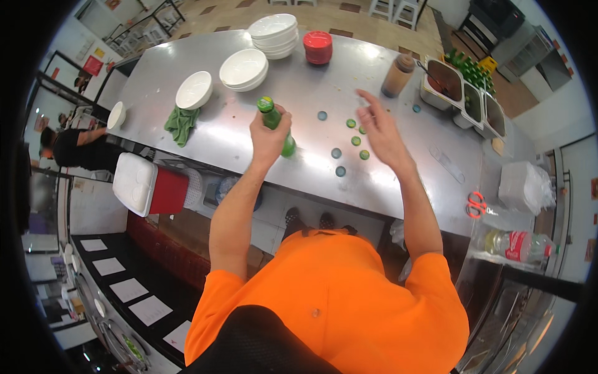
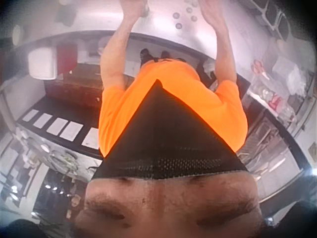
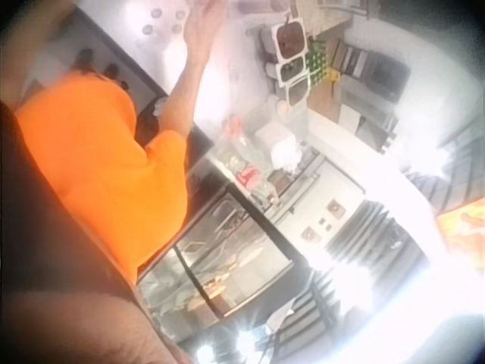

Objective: The person assembles a bowl of noodle soup by scooping rice into a bowl, adding sliced cucumbers, cooked meat, and fried tofu. They then ladle broth over the ingredients and garnish with chopped green onions before placing the finished bowl on the counter.

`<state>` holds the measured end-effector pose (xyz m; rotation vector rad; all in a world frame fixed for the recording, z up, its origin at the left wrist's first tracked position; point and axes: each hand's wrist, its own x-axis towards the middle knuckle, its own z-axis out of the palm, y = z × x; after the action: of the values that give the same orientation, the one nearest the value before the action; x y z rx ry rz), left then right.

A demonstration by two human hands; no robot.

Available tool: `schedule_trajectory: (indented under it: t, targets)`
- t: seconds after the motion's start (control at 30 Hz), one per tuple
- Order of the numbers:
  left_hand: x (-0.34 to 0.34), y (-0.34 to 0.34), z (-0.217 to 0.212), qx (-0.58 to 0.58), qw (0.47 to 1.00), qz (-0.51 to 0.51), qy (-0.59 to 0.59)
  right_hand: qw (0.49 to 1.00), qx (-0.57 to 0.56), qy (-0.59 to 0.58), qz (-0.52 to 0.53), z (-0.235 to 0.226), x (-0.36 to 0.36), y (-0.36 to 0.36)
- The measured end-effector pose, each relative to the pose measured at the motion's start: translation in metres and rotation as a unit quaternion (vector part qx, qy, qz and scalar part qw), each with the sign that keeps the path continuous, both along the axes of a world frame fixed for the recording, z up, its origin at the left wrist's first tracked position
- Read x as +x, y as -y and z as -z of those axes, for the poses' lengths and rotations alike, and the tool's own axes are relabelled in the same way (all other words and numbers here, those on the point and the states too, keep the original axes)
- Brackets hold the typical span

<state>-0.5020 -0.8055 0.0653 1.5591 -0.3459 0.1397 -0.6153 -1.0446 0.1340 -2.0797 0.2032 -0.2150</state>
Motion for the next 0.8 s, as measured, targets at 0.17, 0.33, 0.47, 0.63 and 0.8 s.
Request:
schedule_trajectory:
  t: [0.17,0.33,0.47,0.63,0.8]
  targets:
    - [-0.001,-0.006,-0.006,0.006,0.999,0.020,-0.024,0.956,-0.171,0.185,-0.153,-0.037,0.047,-0.085]
    - [0.006,0.000,0.004,0.058,0.998,-0.003,0.018,0.942,-0.237,0.217,-0.099,-0.028,0.085,-0.137]
    - [0.003,0.003,0.003,0.074,0.994,-0.016,0.074,0.877,-0.392,0.219,-0.168,-0.034,0.111,-0.119]
    - [-0.005,0.000,-0.012,0.061,0.995,-0.040,0.072,0.875,-0.346,0.243,-0.237,-0.029,0.117,-0.100]
    - [-0.011,0.003,-0.012,-0.024,0.995,-0.041,0.093,0.923,-0.210,0.258,-0.193,-0.011,0.098,-0.118]
